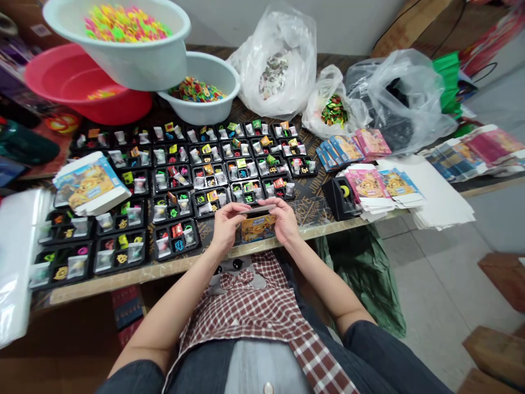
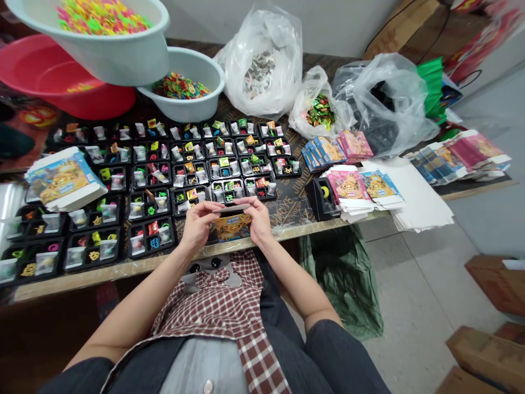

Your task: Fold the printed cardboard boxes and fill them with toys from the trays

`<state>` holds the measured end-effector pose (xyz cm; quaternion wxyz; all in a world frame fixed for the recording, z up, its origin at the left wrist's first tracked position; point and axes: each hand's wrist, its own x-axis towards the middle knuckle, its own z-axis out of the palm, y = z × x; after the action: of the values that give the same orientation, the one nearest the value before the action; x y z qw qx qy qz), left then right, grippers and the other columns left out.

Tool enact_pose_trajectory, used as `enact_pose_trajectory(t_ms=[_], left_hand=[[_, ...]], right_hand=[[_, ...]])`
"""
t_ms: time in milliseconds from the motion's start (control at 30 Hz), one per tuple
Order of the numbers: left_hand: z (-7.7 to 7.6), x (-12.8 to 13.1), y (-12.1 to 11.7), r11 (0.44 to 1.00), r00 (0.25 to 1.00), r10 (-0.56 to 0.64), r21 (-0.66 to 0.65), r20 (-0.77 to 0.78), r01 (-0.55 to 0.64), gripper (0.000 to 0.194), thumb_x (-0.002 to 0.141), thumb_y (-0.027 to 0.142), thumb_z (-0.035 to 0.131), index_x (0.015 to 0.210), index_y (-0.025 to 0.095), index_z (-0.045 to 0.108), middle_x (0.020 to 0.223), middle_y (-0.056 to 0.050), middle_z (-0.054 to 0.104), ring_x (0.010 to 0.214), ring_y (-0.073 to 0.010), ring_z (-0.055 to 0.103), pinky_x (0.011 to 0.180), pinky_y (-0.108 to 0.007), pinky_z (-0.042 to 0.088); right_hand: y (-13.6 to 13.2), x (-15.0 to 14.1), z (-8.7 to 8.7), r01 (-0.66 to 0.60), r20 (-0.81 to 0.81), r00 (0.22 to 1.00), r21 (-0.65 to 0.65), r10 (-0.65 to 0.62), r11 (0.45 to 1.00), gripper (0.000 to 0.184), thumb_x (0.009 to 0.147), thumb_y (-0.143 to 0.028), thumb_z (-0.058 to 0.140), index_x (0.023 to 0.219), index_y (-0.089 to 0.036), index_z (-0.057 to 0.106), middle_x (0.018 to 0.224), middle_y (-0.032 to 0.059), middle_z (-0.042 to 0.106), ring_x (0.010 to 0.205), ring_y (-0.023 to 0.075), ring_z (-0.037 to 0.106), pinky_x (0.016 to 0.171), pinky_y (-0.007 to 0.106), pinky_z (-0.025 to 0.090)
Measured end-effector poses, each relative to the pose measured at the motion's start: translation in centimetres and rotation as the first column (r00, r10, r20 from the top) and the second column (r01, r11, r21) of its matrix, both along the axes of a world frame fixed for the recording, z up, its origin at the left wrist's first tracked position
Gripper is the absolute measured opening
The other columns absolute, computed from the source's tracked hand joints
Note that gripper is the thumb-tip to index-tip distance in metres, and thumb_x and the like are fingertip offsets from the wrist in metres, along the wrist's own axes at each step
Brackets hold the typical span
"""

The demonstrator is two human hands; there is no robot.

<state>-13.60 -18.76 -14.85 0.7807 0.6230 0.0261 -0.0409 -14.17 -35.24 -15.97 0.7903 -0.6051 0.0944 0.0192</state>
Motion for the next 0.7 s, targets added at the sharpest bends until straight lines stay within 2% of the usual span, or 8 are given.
enact_pose_trajectory(t_ms=[67,200,267,333,400,533,633,700], left_hand=[[0.1,-0.2,0.6,0.995,0.992,-0.066,0.080,0.108,0.057,0.012,0.063,0.032,0.069,0.063,0.020,0.067,0.084,-0.006,0.072,0.085,-0.0225,0.065,0.080,-0.037,0.050],[0.8,-0.3,1.8,0.925,0.925,-0.226,0.365,0.304,0.106,0.014,0.070,0.032,0.073,0.064,0.020,0.070,0.082,-0.005,0.073,0.079,-0.0198,0.066,0.076,-0.034,0.051],[1.3,-0.1,2.1,0.874,0.892,-0.281,0.479,0.355,0.084,0.009,0.072,0.028,0.074,0.068,0.019,0.071,0.078,-0.004,0.072,0.074,-0.0177,0.065,0.071,-0.031,0.050],[1.7,0.1,2.2,0.836,0.881,-0.308,0.545,0.359,0.070,0.004,0.071,0.022,0.073,0.073,0.019,0.072,0.075,-0.003,0.072,0.071,-0.0164,0.064,0.068,-0.029,0.049],[2.0,0.5,2.2,0.821,0.900,-0.316,0.563,0.301,0.100,0.005,0.069,0.020,0.074,0.074,0.018,0.072,0.071,-0.002,0.072,0.066,-0.0155,0.063,0.063,-0.027,0.048],[2.0,1.0,2.0,0.844,0.933,-0.333,0.485,0.139,0.229,0.009,0.070,0.025,0.074,0.067,0.016,0.071,0.062,-0.002,0.069,0.057,-0.0148,0.062,0.055,-0.025,0.047],[1.9,0.7,1.9,0.837,0.911,-0.335,0.521,0.242,0.169,0.011,0.073,0.024,0.072,0.066,0.016,0.070,0.066,-0.003,0.071,0.062,-0.0157,0.064,0.059,-0.026,0.049],[1.7,0.2,2.0,0.813,0.852,-0.357,0.576,0.382,0.082,0.011,0.076,0.024,0.070,0.067,0.017,0.069,0.073,-0.005,0.072,0.068,-0.0163,0.066,0.063,-0.027,0.051]], right_hand=[[0.2,-0.1,-0.2,0.021,0.019,1.000,0.000,-0.021,1.000,0.009,0.063,-0.026,0.057,0.068,-0.023,0.064,0.095,0.0041,0.077,0.100,0.0289,0.068,0.098,0.048,0.047],[-1.0,-0.5,-0.1,-0.094,0.100,0.991,0.017,0.092,0.995,0.024,0.074,-0.038,0.056,0.065,-0.021,0.070,0.106,0.0086,0.075,0.096,0.0287,0.068,0.093,0.047,0.049],[-1.9,-0.7,0.4,-0.112,0.191,0.973,-0.121,0.134,0.986,0.024,0.076,-0.041,0.063,0.070,-0.021,0.074,0.103,0.0087,0.075,0.093,0.0260,0.067,0.089,0.043,0.050],[-2.5,-0.5,1.0,-0.072,0.274,0.947,-0.329,0.168,0.942,0.015,0.072,-0.037,0.074,0.075,-0.022,0.076,0.093,0.0064,0.074,0.087,0.0225,0.066,0.085,0.038,0.050],[-2.9,-0.2,1.6,-0.066,0.295,0.929,-0.459,0.222,0.886,0.013,0.070,-0.034,0.078,0.077,-0.022,0.076,0.083,0.0042,0.073,0.080,0.0195,0.065,0.078,0.035,0.051],[-3.4,0.5,2.0,-0.149,0.236,0.929,-0.465,0.285,0.872,0.021,0.074,-0.039,0.077,0.070,-0.019,0.072,0.070,0.0023,0.070,0.065,0.0154,0.061,0.063,0.029,0.049],[-3.6,0.8,1.9,-0.137,0.256,0.924,-0.469,0.283,0.872,0.026,0.074,-0.042,0.078,0.068,-0.019,0.071,0.070,0.0027,0.069,0.065,0.0152,0.061,0.063,0.029,0.049],[-3.8,0.7,1.8,-0.137,0.286,0.911,-0.471,0.298,0.871,0.026,0.075,-0.043,0.078,0.068,-0.019,0.072,0.071,0.0033,0.070,0.068,0.0157,0.063,0.065,0.030,0.051]])
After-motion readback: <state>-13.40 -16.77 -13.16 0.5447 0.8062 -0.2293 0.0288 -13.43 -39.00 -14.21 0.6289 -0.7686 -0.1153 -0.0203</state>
